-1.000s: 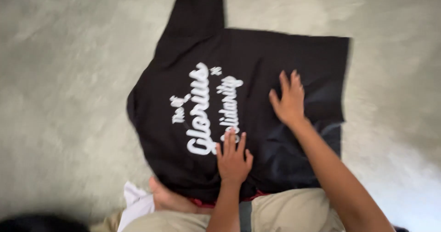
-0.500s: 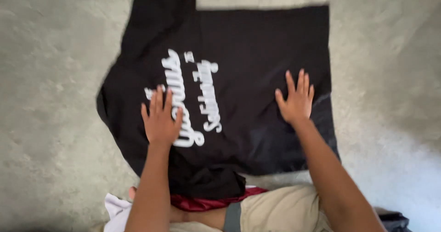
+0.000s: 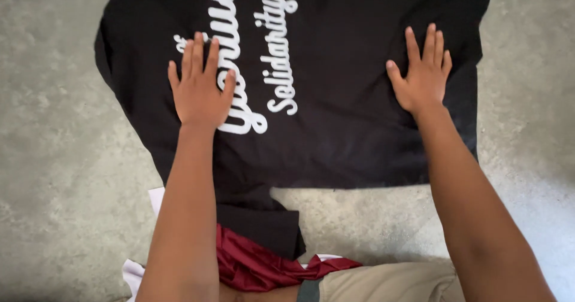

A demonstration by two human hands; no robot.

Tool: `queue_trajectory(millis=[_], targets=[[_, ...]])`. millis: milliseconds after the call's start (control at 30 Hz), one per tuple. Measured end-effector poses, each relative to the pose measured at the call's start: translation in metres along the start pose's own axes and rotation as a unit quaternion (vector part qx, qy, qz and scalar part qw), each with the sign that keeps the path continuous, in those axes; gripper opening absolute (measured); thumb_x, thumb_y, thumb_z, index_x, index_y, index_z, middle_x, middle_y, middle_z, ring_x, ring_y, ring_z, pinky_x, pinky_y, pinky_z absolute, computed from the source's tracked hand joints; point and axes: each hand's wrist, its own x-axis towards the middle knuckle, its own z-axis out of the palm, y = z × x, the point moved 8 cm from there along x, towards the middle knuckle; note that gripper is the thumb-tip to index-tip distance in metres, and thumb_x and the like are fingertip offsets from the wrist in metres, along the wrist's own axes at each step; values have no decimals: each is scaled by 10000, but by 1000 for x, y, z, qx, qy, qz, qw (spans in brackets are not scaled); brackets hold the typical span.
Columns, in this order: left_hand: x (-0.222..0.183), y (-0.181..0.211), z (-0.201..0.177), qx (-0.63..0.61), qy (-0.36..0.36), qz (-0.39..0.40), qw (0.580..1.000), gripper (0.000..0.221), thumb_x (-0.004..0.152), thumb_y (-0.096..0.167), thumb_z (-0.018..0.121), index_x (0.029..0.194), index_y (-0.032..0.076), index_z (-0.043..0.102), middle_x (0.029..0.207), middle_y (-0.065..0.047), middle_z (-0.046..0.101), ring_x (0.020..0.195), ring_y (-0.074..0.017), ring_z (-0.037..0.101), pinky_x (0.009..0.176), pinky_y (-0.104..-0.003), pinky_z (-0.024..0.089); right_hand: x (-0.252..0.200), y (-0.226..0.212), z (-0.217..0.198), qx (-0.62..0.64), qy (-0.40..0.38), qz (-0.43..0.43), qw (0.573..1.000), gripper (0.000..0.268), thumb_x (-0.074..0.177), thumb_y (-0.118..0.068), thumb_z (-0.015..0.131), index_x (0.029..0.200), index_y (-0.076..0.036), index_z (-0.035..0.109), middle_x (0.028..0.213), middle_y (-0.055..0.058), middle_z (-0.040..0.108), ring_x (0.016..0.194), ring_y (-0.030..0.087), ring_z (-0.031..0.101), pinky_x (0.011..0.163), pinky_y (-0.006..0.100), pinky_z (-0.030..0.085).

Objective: Folding a black shirt on the floor

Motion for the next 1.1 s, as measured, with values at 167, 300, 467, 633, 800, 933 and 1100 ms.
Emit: queue_trajectory(millis=[167, 300, 467, 633, 800, 933, 1100], targets=[[8, -7, 7, 0, 75, 31, 997, 579, 926, 419, 381, 1444, 175, 293, 1494, -64, 178, 1361, -235, 166, 1035, -540, 145, -28, -51, -31, -69, 54, -79, 993, 631, 849, -401, 454, 1380, -95, 305, 1379, 333, 193, 1263, 477, 207, 954, 635, 192], [6, -7, 12, -29, 2, 15, 999, 618, 932, 459, 309, 1477, 198, 181, 1525, -87, 70, 1401, -220, 48, 1077, -571, 70, -101, -23, 19, -70, 6, -193, 979, 636, 863, -503, 408, 1433, -241, 301, 1487, 169, 214, 1374, 335, 176, 999, 563, 199], [3, -5, 9, -16, -5, -10, 1000, 611, 948, 505, 242, 1480, 208, 201, 1534, -55, 48, 1411, -207, 31, 1095, -553, 37, -143, 129, 3, -25, -35, 142, 989, 682, 878, -532, 381, 1457, -206, 222, 1483, 180, 169, 1367, 341, 156, 1013, 590, 210], [-1, -2, 12, 79, -19, 5, 997, 604, 960, 477, 266, 1478, 181, 174, 1530, -117, 54, 1412, -262, 81, 1083, -587, 109, -145, 188, 22, -6, -82, 291, 953, 808, 745, -633, 530, 1430, -259, 320, 1445, 124, 271, 1281, 366, 339, 947, 603, 303], [-87, 13, -28, 4, 61, -46, 997, 725, 842, 376, 564, 1452, 163, 236, 1497, -147, 147, 1384, -291, 123, 1068, -551, 186, -158, 228, 59, 134, -8, 374, 918, 772, 733, -616, 632, 1355, -208, 423, 1216, 97, 558, 1131, 342, 509, 843, 618, 343], [-142, -93, 9, -110, 179, -299, 931, 744, 794, 444, 679, 1383, 220, 284, 1376, -100, 270, 1235, -323, 393, 936, -520, 419, -198, 258, 83, 81, 29, 450, 889, 578, 747, -554, 649, 1246, -298, 511, 1119, 92, 595, 1025, 375, 560, 790, 609, 336], [-153, -187, 115, -253, 115, -364, 889, 552, 765, 567, 651, 977, 58, 657, 925, -178, 644, 985, -368, 587, 828, -454, 465, -193, 259, 95, 309, 40, 369, 876, 456, 815, -460, 687, 1072, -88, 631, 920, 175, 628, 883, 380, 608, 620, 476, 459]])
